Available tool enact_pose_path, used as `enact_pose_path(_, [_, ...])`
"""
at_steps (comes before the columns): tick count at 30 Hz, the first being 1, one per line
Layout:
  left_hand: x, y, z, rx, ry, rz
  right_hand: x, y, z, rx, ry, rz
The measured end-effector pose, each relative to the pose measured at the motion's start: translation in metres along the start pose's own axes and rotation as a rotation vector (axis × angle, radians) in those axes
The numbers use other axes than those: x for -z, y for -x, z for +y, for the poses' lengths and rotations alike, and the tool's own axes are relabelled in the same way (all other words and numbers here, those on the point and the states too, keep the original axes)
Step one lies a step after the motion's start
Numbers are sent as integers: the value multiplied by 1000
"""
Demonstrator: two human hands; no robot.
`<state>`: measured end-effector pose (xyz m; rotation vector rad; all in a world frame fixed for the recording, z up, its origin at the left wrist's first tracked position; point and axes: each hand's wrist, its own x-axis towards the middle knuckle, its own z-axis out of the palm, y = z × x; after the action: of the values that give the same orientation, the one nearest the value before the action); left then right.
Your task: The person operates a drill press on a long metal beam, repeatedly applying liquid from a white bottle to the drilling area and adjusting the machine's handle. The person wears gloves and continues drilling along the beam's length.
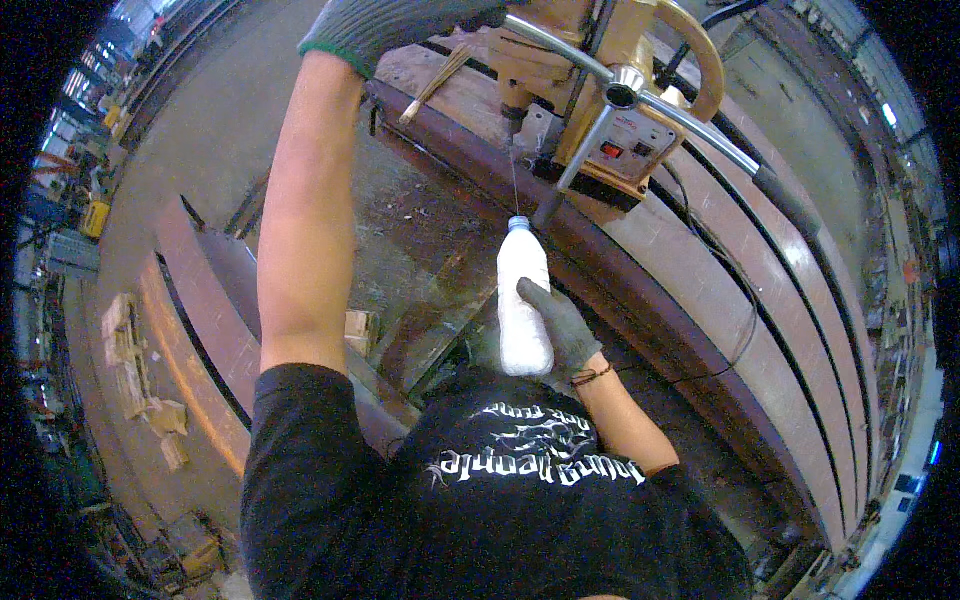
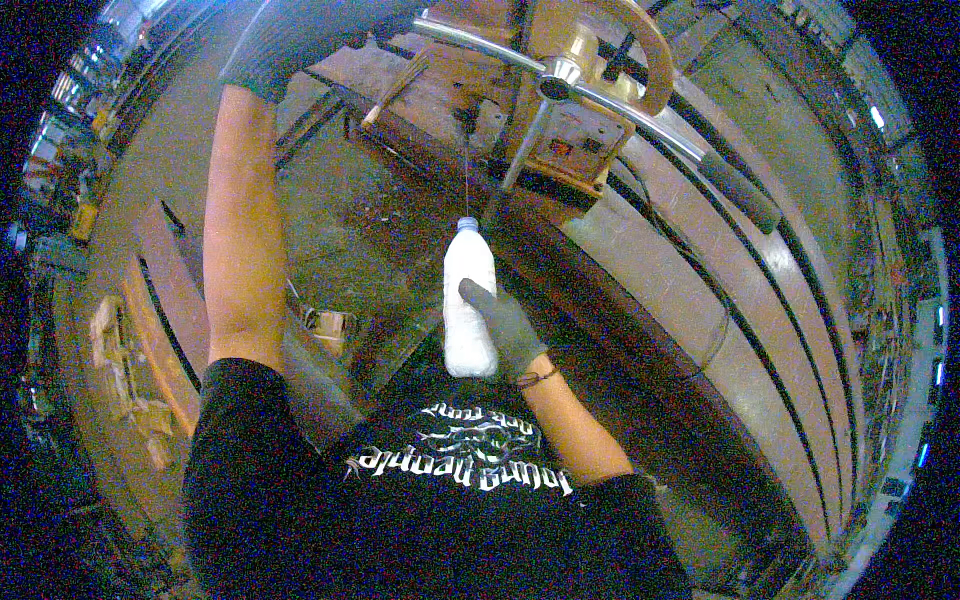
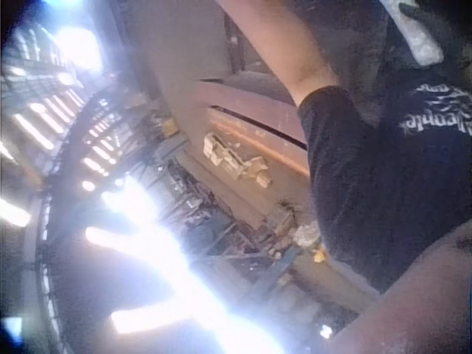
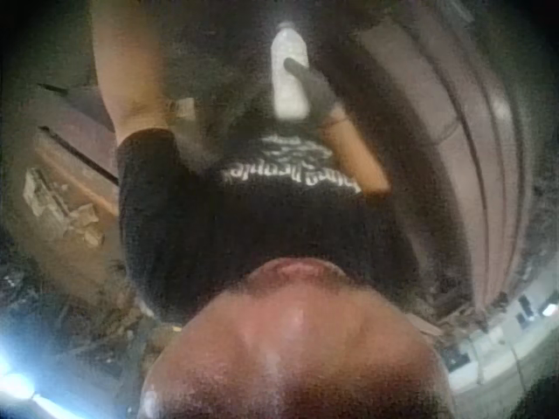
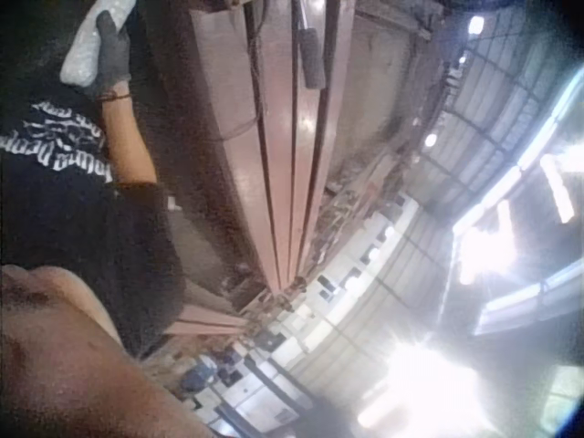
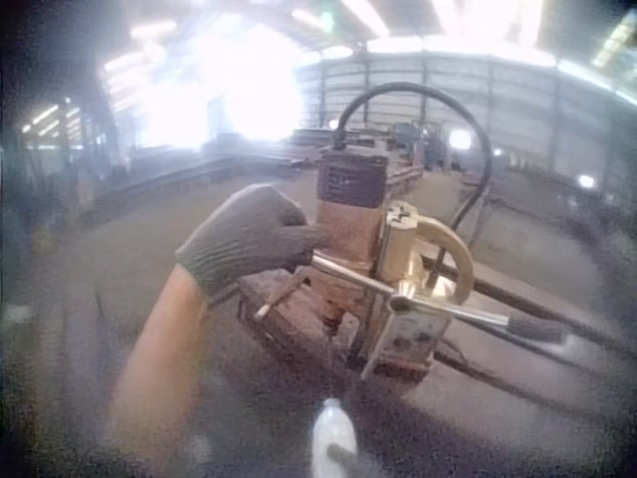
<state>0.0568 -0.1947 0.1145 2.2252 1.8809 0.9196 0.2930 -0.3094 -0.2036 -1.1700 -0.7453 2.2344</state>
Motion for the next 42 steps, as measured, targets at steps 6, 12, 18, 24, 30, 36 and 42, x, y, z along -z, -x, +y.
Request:
enact_pose_path(6, [3, 2, 8, 43, -47, 22, -2, 2, -2, 14, -40, -36])
enact_pose_path(12, [1, -2, 8, 64, -58, 20, -3, 3, -2, 13, -66, 8])
enact_pose_path(18, [0, 3, 12, 118, 30, 4, -2, 2, -4, 12, -63, -11])
enact_pose_path(24, [0, 6, 19, 168, -7, 0, 2, -2, -2, 18, 29, 45])
enact_pose_path(30, [-2, 4, 8, 148, 13, 24, 1, 3, -5, 32, 4, 21])
enact_pose_path(36, [-4, 7, 16, 155, 29, 39, 1, 5, -8, 16, -1, 12])
enact_pose_path(42, [0, -1, -23, 138, 45, -63, -3, 5, -5, 17, 25, -4])
